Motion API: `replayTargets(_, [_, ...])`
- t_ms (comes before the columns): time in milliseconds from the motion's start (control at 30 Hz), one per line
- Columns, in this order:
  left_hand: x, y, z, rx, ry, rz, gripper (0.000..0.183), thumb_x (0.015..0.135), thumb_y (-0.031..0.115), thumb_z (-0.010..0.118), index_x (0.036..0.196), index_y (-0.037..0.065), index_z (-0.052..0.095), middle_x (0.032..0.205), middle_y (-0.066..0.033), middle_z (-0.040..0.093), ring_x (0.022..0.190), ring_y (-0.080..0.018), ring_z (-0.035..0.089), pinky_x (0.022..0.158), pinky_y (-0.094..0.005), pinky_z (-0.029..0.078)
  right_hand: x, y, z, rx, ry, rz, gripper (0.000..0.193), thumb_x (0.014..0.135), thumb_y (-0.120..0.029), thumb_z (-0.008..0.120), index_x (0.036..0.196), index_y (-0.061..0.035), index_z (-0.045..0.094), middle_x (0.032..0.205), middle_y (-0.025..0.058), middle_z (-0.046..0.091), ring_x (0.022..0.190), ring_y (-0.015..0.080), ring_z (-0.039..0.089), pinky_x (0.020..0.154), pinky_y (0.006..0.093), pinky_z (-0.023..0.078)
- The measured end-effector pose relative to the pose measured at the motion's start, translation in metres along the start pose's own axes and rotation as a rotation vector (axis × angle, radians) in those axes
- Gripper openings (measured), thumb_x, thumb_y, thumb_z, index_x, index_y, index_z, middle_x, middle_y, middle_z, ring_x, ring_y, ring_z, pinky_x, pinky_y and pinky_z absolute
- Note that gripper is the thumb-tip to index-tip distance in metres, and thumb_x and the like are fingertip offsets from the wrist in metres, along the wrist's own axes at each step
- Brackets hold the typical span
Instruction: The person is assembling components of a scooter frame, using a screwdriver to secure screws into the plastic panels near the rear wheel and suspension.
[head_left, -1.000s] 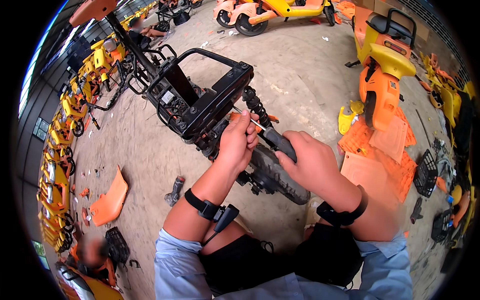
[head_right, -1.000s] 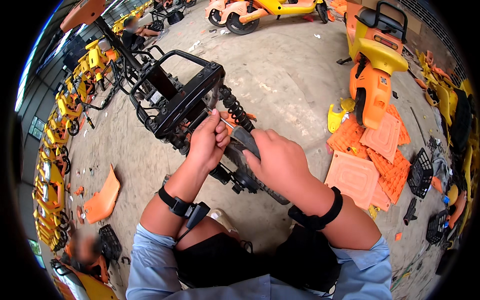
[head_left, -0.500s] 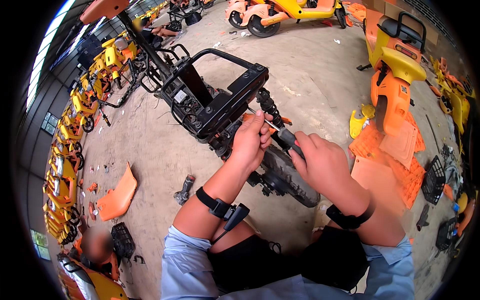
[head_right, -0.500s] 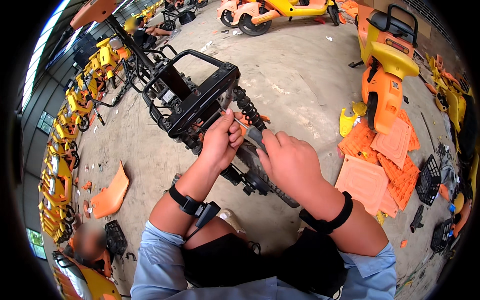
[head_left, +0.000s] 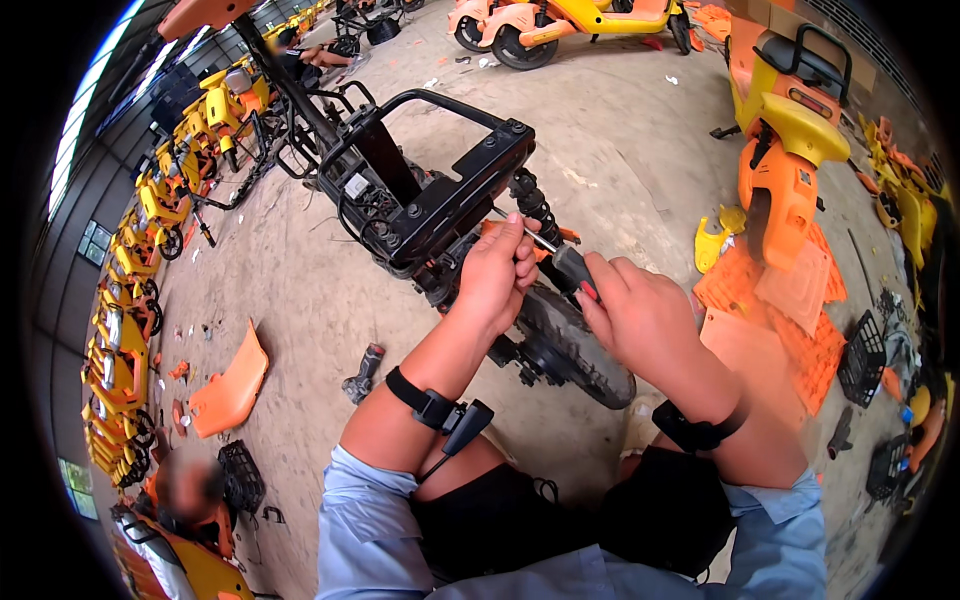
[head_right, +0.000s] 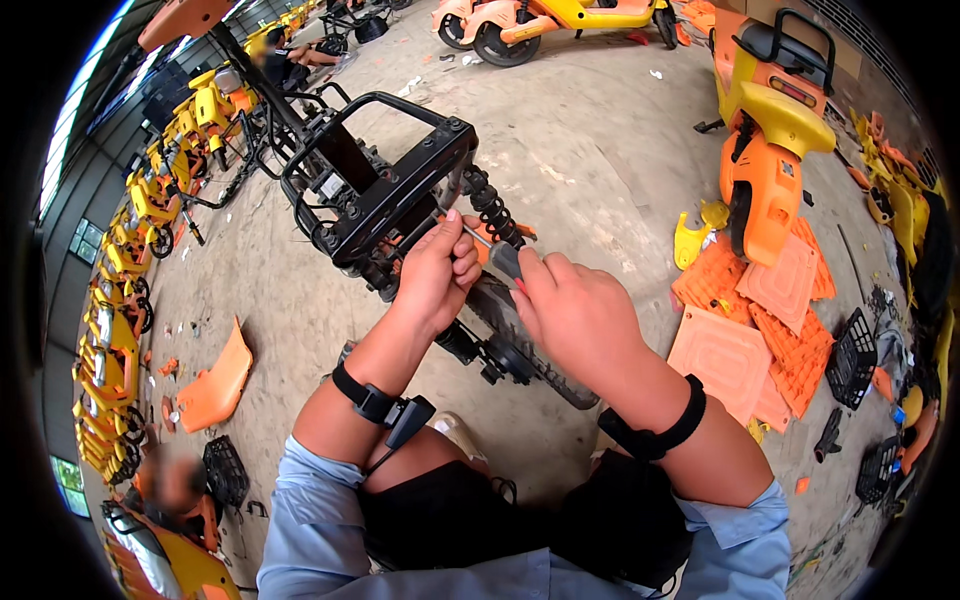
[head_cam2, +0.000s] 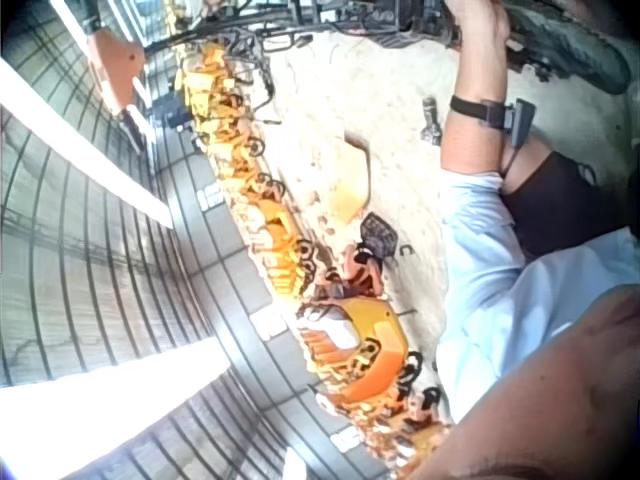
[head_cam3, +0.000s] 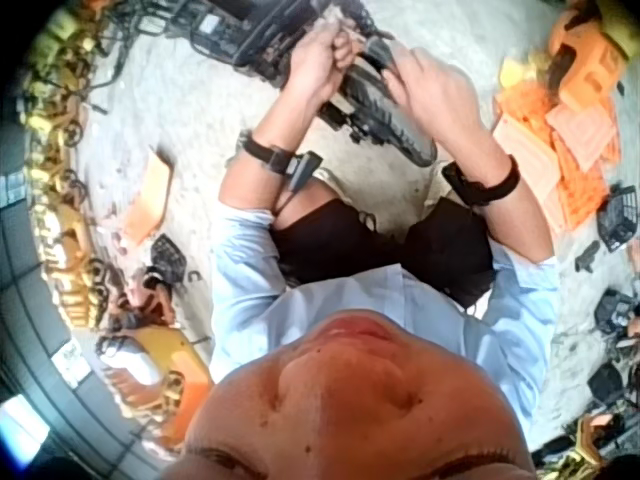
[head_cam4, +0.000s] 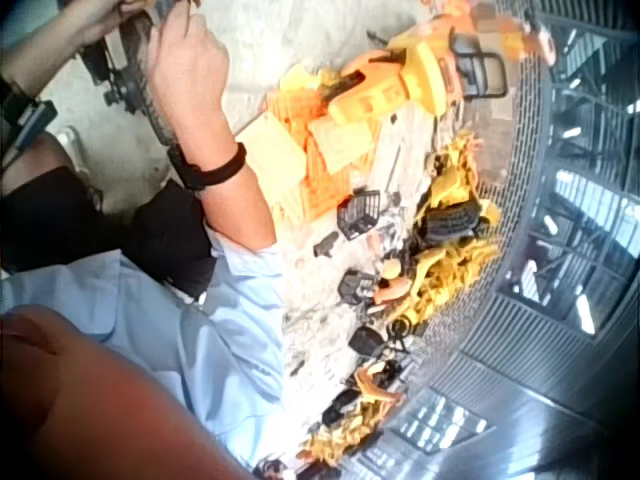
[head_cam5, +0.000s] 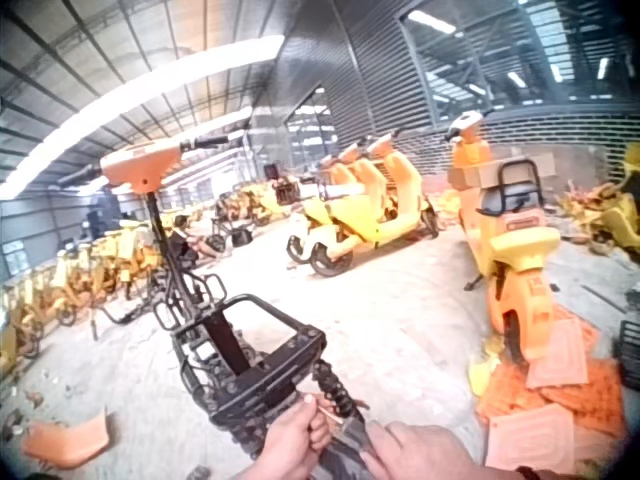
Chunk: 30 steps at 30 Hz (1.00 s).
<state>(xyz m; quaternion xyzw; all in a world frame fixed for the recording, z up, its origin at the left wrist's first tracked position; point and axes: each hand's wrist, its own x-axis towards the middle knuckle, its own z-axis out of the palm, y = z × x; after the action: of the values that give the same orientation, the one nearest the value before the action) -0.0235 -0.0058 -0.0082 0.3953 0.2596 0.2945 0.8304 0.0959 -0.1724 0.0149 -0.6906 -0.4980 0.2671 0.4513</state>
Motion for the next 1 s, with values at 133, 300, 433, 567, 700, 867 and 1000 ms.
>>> replayTargets(133, [-0.002,0.001,-0.001,-0.044,-0.022,-0.015,0.029,0.106,0.030,0.047,0.108,0.002,0.056,0.070,0.0037,0.040,0.057,-0.0062,0.034,0.052,-0.0224,0.031,0.012,0.003,-0.010,0.734,-0.178,0.394,0.036,0.098,-0.030,0.061,0.115,0.0006,0.058,0.087,0.0082,0.065,0.054,0.0108,0.051,0.049,0.0250,0.039])
replayTargets(300, [0.002,-0.002,0.001,0.008,0.006,0.013,0.028,0.105,0.029,0.049,0.107,0.001,0.055,0.070,0.0034,0.040,0.057,-0.0063,0.035,0.052,-0.0220,0.031,0.006,0.014,-0.001,0.222,0.027,-0.008,0.039,0.094,-0.031,0.065,0.117,0.0000,0.058,0.089,0.0141,0.067,0.062,0.0154,0.060,0.054,0.0287,0.045])
replayTargets(433, [0.000,0.000,-0.004,0.006,0.009,0.017,0.028,0.106,0.028,0.048,0.108,0.001,0.055,0.070,0.0034,0.041,0.057,-0.0062,0.035,0.052,-0.0222,0.031,0.000,0.007,0.004,-0.288,0.119,-0.219,0.041,0.090,-0.032,0.068,0.115,-0.0012,0.059,0.089,0.0147,0.065,0.071,0.0183,0.064,0.060,0.0304,0.049])
replayTargets(567, [-0.001,0.001,0.000,-0.023,-0.014,-0.014,0.028,0.106,0.028,0.047,0.110,0.001,0.056,0.071,0.0035,0.041,0.058,-0.0060,0.035,0.053,-0.0223,0.031,0.009,0.006,-0.007,0.012,-0.014,0.012,0.036,0.093,-0.032,0.065,0.110,-0.0006,0.062,0.080,0.0087,0.059,0.054,0.0136,0.056,0.051,0.0302,0.045])
replayTargets(700, [-0.003,0.005,-0.002,0.019,-0.036,-0.016,0.028,0.106,0.027,0.046,0.110,0.001,0.055,0.071,0.0036,0.041,0.058,-0.0058,0.035,0.052,-0.0220,0.031,0.019,0.015,-0.021,1.049,-0.330,0.531,0.036,0.095,-0.032,0.064,0.113,-0.0002,0.062,0.081,0.0032,0.059,0.049,0.0084,0.043,0.048,0.0215,0.036])
replayTargets(867, [0.000,0.004,-0.002,0.047,-0.036,0.018,0.027,0.106,0.026,0.047,0.108,0.000,0.055,0.071,0.0037,0.042,0.058,-0.0055,0.036,0.052,-0.0216,0.031,0.005,0.022,0.004,-0.116,0.105,-0.173,0.039,0.090,-0.025,0.071,0.116,0.0009,0.059,0.088,0.0077,0.063,0.068,0.0228,0.062,0.060,0.0340,0.050])
replayTargets(1000, [0.000,0.003,-0.005,0.032,-0.023,0.022,0.027,0.106,0.027,0.047,0.106,0.001,0.056,0.071,0.0035,0.042,0.057,-0.0057,0.037,0.052,-0.0218,0.031,-0.001,-0.001,0.004,-0.560,0.193,-0.300,0.037,0.086,-0.023,0.070,0.115,-0.0015,0.060,0.088,0.0134,0.062,0.074,0.0305,0.064,0.063,0.0365,0.051])
